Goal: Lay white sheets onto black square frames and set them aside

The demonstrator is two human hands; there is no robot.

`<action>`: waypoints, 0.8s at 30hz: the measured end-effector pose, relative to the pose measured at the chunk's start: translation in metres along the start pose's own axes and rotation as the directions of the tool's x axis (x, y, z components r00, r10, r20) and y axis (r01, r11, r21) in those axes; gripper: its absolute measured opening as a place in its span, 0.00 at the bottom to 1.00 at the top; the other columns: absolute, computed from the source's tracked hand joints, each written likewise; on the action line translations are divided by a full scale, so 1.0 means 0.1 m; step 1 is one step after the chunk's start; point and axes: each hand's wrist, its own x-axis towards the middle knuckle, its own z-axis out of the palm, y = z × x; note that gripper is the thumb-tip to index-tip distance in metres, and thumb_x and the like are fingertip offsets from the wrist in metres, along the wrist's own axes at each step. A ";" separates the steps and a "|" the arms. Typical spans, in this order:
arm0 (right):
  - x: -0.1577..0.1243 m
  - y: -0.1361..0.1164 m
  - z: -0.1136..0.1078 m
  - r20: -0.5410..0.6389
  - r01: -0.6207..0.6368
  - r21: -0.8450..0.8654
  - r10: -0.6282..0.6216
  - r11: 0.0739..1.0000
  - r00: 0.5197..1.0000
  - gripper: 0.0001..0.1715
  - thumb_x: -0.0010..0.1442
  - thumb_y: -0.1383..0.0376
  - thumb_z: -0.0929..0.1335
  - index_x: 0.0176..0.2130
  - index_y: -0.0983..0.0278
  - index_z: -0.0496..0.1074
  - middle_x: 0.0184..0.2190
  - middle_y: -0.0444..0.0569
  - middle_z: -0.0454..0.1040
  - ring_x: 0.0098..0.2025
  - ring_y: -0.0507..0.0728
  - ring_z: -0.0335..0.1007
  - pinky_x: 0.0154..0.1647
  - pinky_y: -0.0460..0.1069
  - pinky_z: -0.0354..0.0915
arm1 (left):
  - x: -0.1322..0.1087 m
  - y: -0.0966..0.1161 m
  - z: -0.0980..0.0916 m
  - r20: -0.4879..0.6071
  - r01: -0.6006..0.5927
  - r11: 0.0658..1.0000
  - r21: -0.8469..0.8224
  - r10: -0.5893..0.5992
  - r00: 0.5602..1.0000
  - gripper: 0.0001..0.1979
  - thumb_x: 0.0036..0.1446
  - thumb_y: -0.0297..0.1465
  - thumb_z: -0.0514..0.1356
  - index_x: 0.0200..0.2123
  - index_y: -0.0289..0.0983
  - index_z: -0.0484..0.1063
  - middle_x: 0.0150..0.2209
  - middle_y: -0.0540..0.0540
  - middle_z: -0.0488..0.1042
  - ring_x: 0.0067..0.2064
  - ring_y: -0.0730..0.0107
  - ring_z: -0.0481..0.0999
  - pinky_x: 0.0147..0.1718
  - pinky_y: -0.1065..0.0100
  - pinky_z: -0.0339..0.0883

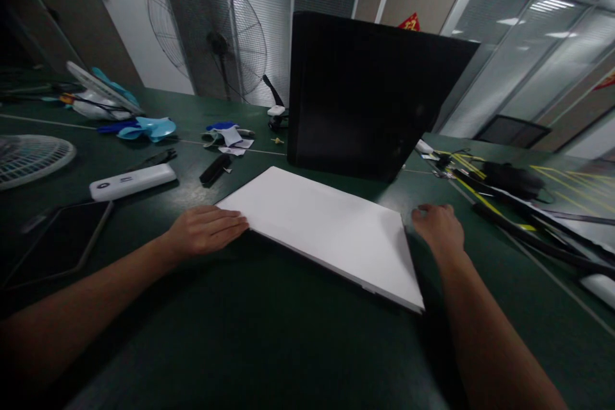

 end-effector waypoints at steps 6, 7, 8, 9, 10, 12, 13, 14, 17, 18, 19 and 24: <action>-0.88 -0.56 0.03 0.097 0.582 -0.038 -0.577 0.812 0.811 0.21 0.62 0.53 0.76 0.51 0.59 0.80 0.50 0.54 0.75 0.46 0.61 0.72 0.48 0.56 0.70 | 0.10 0.10 -0.02 -0.009 -0.013 1.000 -0.022 0.013 1.000 0.10 0.69 0.24 0.62 0.48 0.40 0.82 0.43 0.47 0.87 0.43 0.66 0.87 0.37 0.67 0.79; -1.12 -0.63 0.14 0.147 0.666 -0.004 -0.659 0.745 0.738 0.28 0.58 0.50 0.79 0.55 0.56 0.79 0.54 0.52 0.75 0.50 0.63 0.73 0.51 0.56 0.71 | 0.11 0.11 -0.03 -0.016 -0.015 1.000 -0.019 0.014 1.000 0.10 0.69 0.25 0.62 0.48 0.41 0.82 0.43 0.47 0.87 0.42 0.66 0.87 0.37 0.68 0.79; -1.35 -0.67 0.27 0.180 0.759 0.007 -0.747 0.651 0.640 0.35 0.56 0.49 0.80 0.59 0.55 0.77 0.57 0.51 0.74 0.54 0.65 0.72 0.55 0.58 0.71 | 0.13 0.12 -0.04 -0.028 -0.018 1.000 -0.015 0.018 0.999 0.10 0.69 0.24 0.62 0.48 0.40 0.82 0.43 0.47 0.87 0.42 0.66 0.87 0.36 0.68 0.79; -1.55 -0.70 0.39 0.186 0.873 -0.037 -0.855 0.486 0.484 0.35 0.59 0.52 0.79 0.62 0.57 0.75 0.58 0.53 0.74 0.55 0.66 0.72 0.54 0.60 0.72 | 0.14 0.13 -0.05 -0.042 -0.028 1.000 -0.009 0.027 0.999 0.09 0.69 0.24 0.63 0.47 0.40 0.82 0.42 0.47 0.87 0.41 0.66 0.87 0.36 0.68 0.79; -1.71 -0.72 0.50 0.177 0.940 -0.095 -0.924 0.328 0.340 0.31 0.63 0.58 0.77 0.63 0.59 0.74 0.57 0.55 0.75 0.55 0.65 0.73 0.53 0.60 0.73 | 0.16 0.14 -0.06 -0.057 -0.042 0.999 0.001 0.042 0.997 0.08 0.68 0.24 0.63 0.47 0.39 0.81 0.42 0.46 0.87 0.41 0.66 0.87 0.35 0.68 0.78; -1.88 -0.72 0.64 0.159 0.973 -0.221 -0.982 0.068 0.105 0.22 0.68 0.71 0.71 0.60 0.66 0.75 0.52 0.56 0.78 0.51 0.63 0.75 0.49 0.58 0.75 | 0.19 0.17 -0.09 -0.085 -0.075 0.997 0.021 0.076 0.993 0.08 0.68 0.23 0.64 0.46 0.38 0.81 0.41 0.45 0.87 0.40 0.66 0.87 0.34 0.67 0.78; -1.90 -0.72 0.67 0.148 0.965 -0.262 -0.988 0.011 0.051 0.20 0.68 0.75 0.68 0.58 0.68 0.76 0.49 0.56 0.79 0.49 0.62 0.76 0.47 0.57 0.76 | 0.21 0.18 -0.10 -0.093 -0.088 0.996 0.023 0.089 0.992 0.08 0.68 0.23 0.64 0.46 0.37 0.81 0.41 0.45 0.87 0.40 0.65 0.87 0.33 0.67 0.78; -1.90 -0.71 0.67 0.140 0.959 -0.284 -0.990 -0.014 0.026 0.19 0.68 0.77 0.67 0.56 0.68 0.77 0.48 0.55 0.80 0.47 0.61 0.77 0.46 0.55 0.76 | 0.23 0.20 -0.11 -0.096 -0.097 0.995 0.019 0.098 0.991 0.08 0.68 0.23 0.64 0.47 0.37 0.81 0.41 0.45 0.87 0.40 0.65 0.87 0.33 0.66 0.78; -1.86 -0.69 0.54 0.145 0.953 -0.302 -0.989 -0.021 0.024 0.18 0.70 0.77 0.65 0.53 0.66 0.78 0.47 0.53 0.81 0.46 0.58 0.79 0.43 0.52 0.77 | 0.27 0.26 -0.13 -0.101 -0.109 0.994 -0.021 0.106 0.989 0.10 0.68 0.22 0.63 0.49 0.36 0.80 0.43 0.43 0.87 0.41 0.64 0.87 0.36 0.64 0.80; -1.88 -0.68 0.46 0.158 0.951 -0.308 -0.987 -0.020 0.030 0.19 0.71 0.77 0.64 0.54 0.65 0.78 0.47 0.52 0.81 0.46 0.58 0.79 0.41 0.51 0.78 | 0.28 0.28 -0.12 -0.105 -0.109 0.993 -0.039 0.104 0.989 0.10 0.68 0.22 0.63 0.50 0.36 0.80 0.44 0.43 0.87 0.42 0.63 0.88 0.37 0.63 0.81; -1.92 -0.67 0.37 0.171 0.950 -0.313 -0.985 -0.017 0.039 0.20 0.71 0.76 0.64 0.56 0.65 0.77 0.47 0.52 0.81 0.45 0.58 0.79 0.40 0.51 0.78 | 0.29 0.30 -0.12 -0.110 -0.106 0.993 -0.058 0.099 0.989 0.11 0.68 0.23 0.63 0.51 0.37 0.79 0.45 0.43 0.87 0.44 0.62 0.88 0.39 0.62 0.82; -2.29 -0.31 -0.14 0.201 0.956 -0.269 -0.964 0.119 0.176 0.37 0.68 0.73 0.66 0.73 0.62 0.63 0.57 0.50 0.78 0.53 0.59 0.78 0.46 0.53 0.79 | 0.28 0.31 -0.09 -0.124 -0.086 0.984 -0.158 0.067 0.990 0.18 0.70 0.27 0.62 0.61 0.40 0.75 0.56 0.42 0.84 0.56 0.59 0.84 0.49 0.59 0.82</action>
